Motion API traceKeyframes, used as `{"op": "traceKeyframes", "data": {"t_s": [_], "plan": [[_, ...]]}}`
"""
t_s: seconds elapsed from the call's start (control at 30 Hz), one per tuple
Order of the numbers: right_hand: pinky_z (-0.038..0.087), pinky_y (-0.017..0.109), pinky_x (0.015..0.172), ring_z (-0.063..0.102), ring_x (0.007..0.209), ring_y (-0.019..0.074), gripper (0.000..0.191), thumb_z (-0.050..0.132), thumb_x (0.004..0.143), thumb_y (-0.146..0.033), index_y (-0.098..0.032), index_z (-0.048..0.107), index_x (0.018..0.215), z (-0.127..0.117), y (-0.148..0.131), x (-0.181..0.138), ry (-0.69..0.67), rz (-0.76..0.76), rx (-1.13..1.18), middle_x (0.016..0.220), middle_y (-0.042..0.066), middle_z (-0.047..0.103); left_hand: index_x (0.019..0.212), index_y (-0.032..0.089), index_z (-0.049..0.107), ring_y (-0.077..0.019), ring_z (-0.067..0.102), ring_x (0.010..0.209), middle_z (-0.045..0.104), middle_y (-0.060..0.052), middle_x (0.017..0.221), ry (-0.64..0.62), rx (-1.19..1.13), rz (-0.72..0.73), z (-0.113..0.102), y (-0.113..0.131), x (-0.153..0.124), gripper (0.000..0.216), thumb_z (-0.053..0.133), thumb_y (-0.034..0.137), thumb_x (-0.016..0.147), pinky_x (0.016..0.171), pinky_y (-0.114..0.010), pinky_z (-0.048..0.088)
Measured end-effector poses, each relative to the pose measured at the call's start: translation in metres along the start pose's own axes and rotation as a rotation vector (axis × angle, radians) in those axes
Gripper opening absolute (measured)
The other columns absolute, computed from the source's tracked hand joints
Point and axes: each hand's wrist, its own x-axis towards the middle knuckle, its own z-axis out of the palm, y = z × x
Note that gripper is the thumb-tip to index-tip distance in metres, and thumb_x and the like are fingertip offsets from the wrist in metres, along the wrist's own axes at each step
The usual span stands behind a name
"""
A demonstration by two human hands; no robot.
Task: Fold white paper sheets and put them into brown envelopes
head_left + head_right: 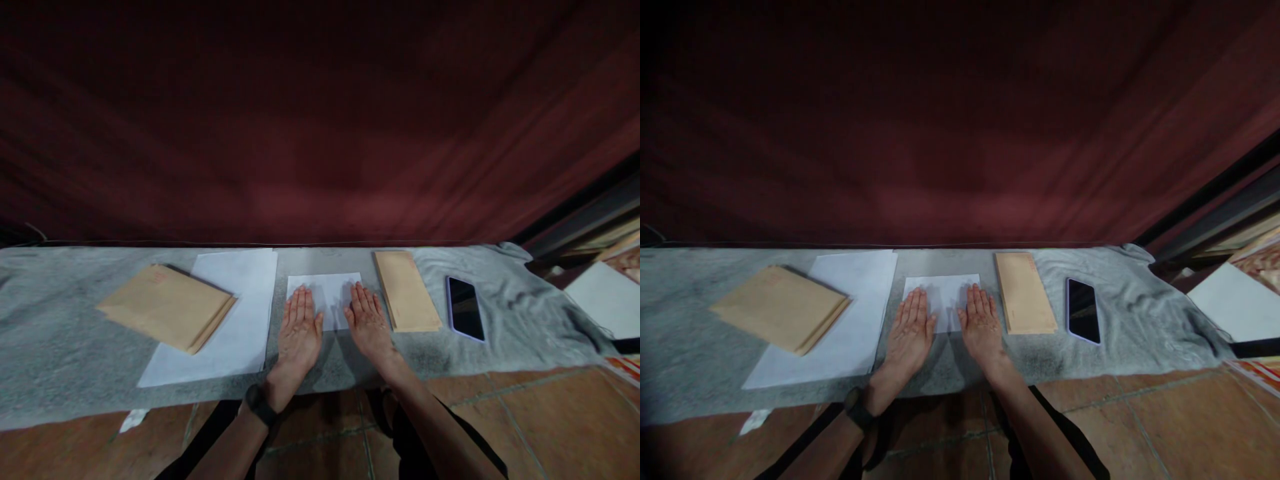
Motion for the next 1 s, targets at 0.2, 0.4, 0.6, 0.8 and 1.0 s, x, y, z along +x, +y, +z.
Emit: {"op": "traceKeyframes", "data": {"t_s": [0.2, 0.4, 0.6, 0.8, 1.0], "plan": [[0.025, 0.045, 0.124, 0.029, 0.152, 0.0233, 0.055, 0.024, 0.108, -0.034, -0.010, 0.037, 0.156, 0.002, -0.023, 0.027, -0.090, -0.032, 0.125, 0.163, 0.010, 0.034, 0.154, 0.004, 0.035, -0.0270, 0.026, 0.153, 0.037, -0.017, 0.161, -0.074, -0.065, 0.068, 0.013, 0.014, 0.031, 0.057, 0.029, 0.023, 0.101, 0.125, -0.048, 0.026], [0.027, 0.044, 0.124, 0.033, 0.150, 0.0215, 0.052, 0.025, 0.108, -0.030, -0.011, 0.043, 0.153, 0.014, -0.030, 0.046, -0.088, -0.010, 0.180, 0.159, 0.011, 0.041, 0.152, 0.006, 0.041, -0.0270, 0.028, 0.153, 0.040, -0.016, 0.160, -0.100, -0.018, 0.014, 0.022, 0.014, 0.052, 0.056, 0.030, 0.017, 0.098, 0.125, -0.050, 0.025], [0.026, 0.049, 0.122, 0.037, 0.148, 0.0278, 0.050, 0.032, 0.108, -0.036, -0.017, 0.046, 0.152, 0.022, -0.022, 0.045, -0.040, 0.026, 0.080, 0.160, 0.011, 0.038, 0.152, 0.007, 0.042, -0.0261, 0.030, 0.152, 0.041, -0.014, 0.159, -0.089, 0.005, 0.010, 0.021, 0.008, 0.053, 0.055, 0.029, 0.024, 0.101, 0.125, -0.047, 0.023], [0.029, 0.049, 0.120, 0.038, 0.147, 0.0304, 0.056, 0.035, 0.107, -0.040, -0.010, 0.041, 0.154, 0.025, -0.005, 0.038, 0.037, 0.050, -0.011, 0.159, 0.017, 0.039, 0.151, 0.003, 0.041, -0.0274, 0.030, 0.152, 0.037, -0.019, 0.160, -0.050, 0.034, -0.065, 0.020, -0.006, 0.047, 0.058, 0.028, 0.031, 0.103, 0.124, -0.047, 0.025], [0.032, 0.050, 0.119, 0.040, 0.146, 0.0310, 0.057, 0.032, 0.107, -0.038, -0.007, 0.038, 0.155, 0.024, 0.010, 0.031, 0.052, 0.052, -0.058, 0.159, 0.018, 0.039, 0.152, -0.002, 0.037, -0.0308, 0.030, 0.151, 0.037, -0.022, 0.159, -0.032, 0.011, -0.100, 0.019, -0.019, 0.038, 0.063, 0.027, 0.036, 0.103, 0.123, -0.049, 0.028]]}}
